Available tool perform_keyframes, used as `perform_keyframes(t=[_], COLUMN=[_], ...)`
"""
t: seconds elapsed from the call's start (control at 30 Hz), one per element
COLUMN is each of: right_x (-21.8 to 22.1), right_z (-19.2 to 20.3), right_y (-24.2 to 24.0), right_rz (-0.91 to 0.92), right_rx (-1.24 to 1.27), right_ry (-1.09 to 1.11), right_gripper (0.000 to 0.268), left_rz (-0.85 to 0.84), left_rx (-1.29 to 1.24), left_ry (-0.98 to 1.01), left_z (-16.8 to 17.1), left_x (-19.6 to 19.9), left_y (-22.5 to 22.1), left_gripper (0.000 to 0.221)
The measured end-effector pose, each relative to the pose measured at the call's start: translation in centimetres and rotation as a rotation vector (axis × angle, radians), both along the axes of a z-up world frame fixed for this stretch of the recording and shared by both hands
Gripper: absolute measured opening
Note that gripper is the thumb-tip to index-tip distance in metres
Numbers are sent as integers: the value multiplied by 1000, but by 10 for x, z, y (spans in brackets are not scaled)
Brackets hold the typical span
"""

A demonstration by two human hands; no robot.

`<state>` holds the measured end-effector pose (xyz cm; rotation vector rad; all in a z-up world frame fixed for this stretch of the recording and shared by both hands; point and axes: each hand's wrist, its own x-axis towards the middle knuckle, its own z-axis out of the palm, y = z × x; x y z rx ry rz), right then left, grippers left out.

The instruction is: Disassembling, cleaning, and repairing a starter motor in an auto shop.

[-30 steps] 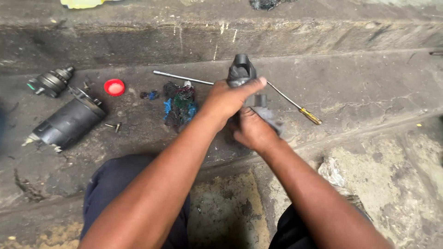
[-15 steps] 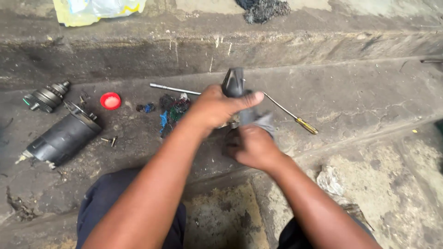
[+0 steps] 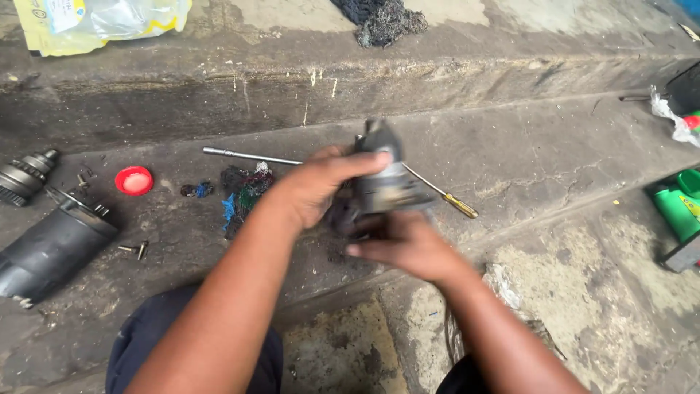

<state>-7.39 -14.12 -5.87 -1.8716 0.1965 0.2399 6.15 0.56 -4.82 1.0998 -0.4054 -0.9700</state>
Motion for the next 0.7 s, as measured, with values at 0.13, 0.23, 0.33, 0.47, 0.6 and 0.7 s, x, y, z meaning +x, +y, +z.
perform_keyframes(t=[0.13, 0.23, 0.33, 0.47, 0.6, 0.7], right_x=[0, 21, 33, 0, -24, -15], right_z=[25, -41, -52, 13, 73, 16], right_y=[1, -10, -2, -27, -71, -127], right_rz=[110, 32, -52, -33, -118, -600], right_rx=[666, -228, -1190, -874, -138, -659], right_ry=[-154, -158, 127, -130, -24, 302], right_gripper=[48, 24, 12, 28, 25, 44], left_rz=[-211, 13, 397, 574, 501, 417], left_rx=[-222, 7, 345, 386, 152, 80], left_ry=[86, 58, -2, 71, 300, 361], left_z=[-2, -28, -35, -27, -20, -6], left_x=[-11, -21, -16, 15, 39, 18], left_y=[-6, -36, -47, -20, 1, -11], left_gripper=[83, 83, 80, 78, 80, 80])
